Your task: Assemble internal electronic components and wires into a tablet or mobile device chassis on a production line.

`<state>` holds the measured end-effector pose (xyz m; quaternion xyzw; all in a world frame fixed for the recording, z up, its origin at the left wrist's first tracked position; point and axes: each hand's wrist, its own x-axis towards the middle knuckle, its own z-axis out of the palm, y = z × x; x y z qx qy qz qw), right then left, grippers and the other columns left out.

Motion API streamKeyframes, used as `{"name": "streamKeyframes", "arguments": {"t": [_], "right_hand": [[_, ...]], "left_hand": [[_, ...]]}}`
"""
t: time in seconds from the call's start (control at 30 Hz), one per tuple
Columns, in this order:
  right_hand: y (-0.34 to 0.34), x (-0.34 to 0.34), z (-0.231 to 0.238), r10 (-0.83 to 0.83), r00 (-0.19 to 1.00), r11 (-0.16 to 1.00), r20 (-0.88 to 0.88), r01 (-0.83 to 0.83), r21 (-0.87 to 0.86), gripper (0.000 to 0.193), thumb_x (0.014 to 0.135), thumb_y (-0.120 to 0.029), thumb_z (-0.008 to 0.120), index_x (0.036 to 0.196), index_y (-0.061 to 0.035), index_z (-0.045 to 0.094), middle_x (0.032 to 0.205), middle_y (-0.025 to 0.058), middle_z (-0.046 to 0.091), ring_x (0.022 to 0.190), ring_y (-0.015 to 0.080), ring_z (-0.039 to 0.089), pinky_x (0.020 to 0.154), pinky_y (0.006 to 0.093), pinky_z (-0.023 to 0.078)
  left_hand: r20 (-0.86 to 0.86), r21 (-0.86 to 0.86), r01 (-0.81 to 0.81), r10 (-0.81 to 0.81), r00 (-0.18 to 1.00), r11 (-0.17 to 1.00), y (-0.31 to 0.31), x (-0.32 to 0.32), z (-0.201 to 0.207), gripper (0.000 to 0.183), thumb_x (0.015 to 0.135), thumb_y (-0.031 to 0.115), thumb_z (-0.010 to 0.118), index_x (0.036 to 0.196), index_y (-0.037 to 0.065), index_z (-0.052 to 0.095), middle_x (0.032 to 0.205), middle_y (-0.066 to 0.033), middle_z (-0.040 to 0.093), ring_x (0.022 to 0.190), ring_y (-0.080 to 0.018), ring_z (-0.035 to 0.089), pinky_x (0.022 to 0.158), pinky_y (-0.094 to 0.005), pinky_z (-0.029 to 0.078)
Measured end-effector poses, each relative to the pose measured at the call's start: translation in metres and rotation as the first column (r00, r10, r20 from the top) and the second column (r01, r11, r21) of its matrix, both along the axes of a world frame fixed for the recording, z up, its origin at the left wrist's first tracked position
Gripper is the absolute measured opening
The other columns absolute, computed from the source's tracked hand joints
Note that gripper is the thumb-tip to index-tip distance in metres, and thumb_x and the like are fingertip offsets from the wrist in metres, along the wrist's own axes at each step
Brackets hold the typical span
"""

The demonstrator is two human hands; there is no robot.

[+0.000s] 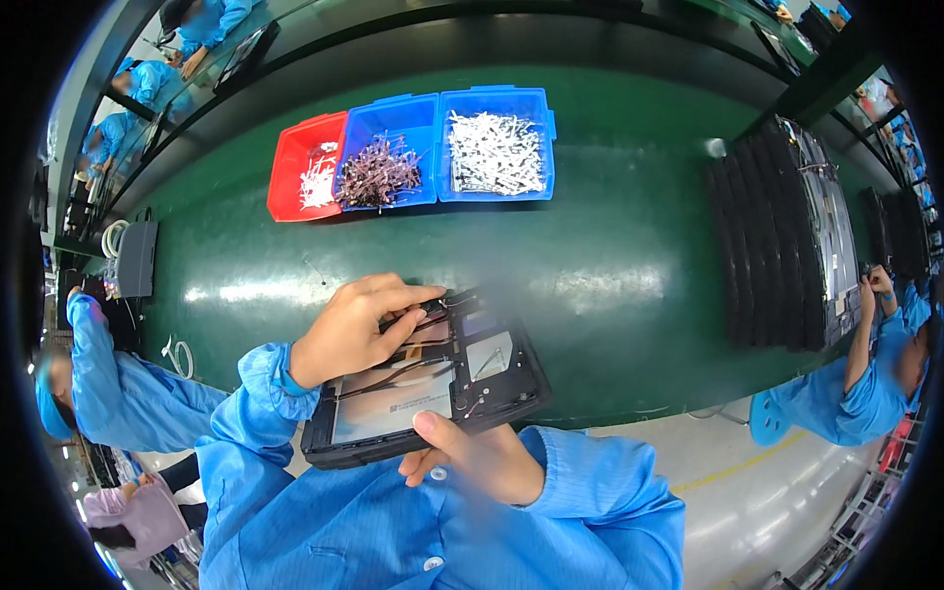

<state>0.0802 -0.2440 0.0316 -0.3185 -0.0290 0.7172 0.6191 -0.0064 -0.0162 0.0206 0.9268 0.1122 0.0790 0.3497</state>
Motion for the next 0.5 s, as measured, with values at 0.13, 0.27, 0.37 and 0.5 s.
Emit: {"name": "streamKeyframes", "arguments": {"t": [0.13, 0.27, 0.37, 0.5], "right_hand": [[-0.0005, -0.0002, -0.0003, -0.001, 1.0, 1.0, -0.008, 0.001, -0.005, 0.043, 0.106, -0.026, 0.061, 0.135, 0.0051, 0.051, 0.112, 0.018, 0.066, 0.084, 0.0237, 0.072, 0.07, 0.0378, 0.063], [-0.0003, -0.0014, -0.0007, 0.015, 1.0, 1.0, 0.003, -0.015, -0.003, 0.044, 0.106, -0.027, 0.062, 0.135, 0.0047, 0.051, 0.113, 0.018, 0.065, 0.084, 0.0239, 0.072, 0.07, 0.0377, 0.063], [0.0005, -0.0017, -0.0011, 0.015, 1.0, 1.0, 0.008, -0.015, -0.001, 0.045, 0.106, -0.027, 0.063, 0.135, 0.0049, 0.051, 0.113, 0.018, 0.065, 0.084, 0.0241, 0.072, 0.07, 0.0378, 0.063], [-0.0004, 0.0002, 0.0002, 0.012, 1.0, 1.0, 0.009, -0.012, -0.006, 0.043, 0.105, -0.026, 0.064, 0.133, 0.0047, 0.052, 0.112, 0.0171, 0.066, 0.084, 0.0233, 0.072, 0.07, 0.0363, 0.063]], "left_hand": [[-0.002, 0.028, 0.023, -0.023, 1.0, 0.999, -0.0005, -0.0031, -0.0024, 0.034, 0.09, 0.001, 0.068, 0.122, 0.008, 0.075, 0.082, -0.0131, 0.064, 0.076, -0.031, 0.063, 0.069, -0.0411, 0.052], [-0.008, -0.084, -0.022, 0.021, 1.0, 0.996, 0.0005, -0.006, -0.0089, 0.031, 0.089, 0.001, 0.069, 0.118, 0.008, 0.078, 0.081, -0.012, 0.064, 0.076, -0.0279, 0.063, 0.068, -0.0383, 0.051], [-0.008, -0.111, -0.037, 0.037, 0.999, 0.993, 0.0007, -0.0067, -0.0077, 0.03, 0.089, 0.001, 0.07, 0.116, 0.008, 0.079, 0.08, -0.0116, 0.064, 0.076, -0.0268, 0.063, 0.068, -0.0376, 0.05], [-0.015, -0.086, -0.024, 0.022, 1.0, 0.996, 0.0004, -0.0045, -0.0067, 0.028, 0.09, 0.0, 0.069, 0.116, 0.007, 0.078, 0.08, -0.0122, 0.064, 0.076, -0.0265, 0.063, 0.069, -0.0375, 0.05]]}}
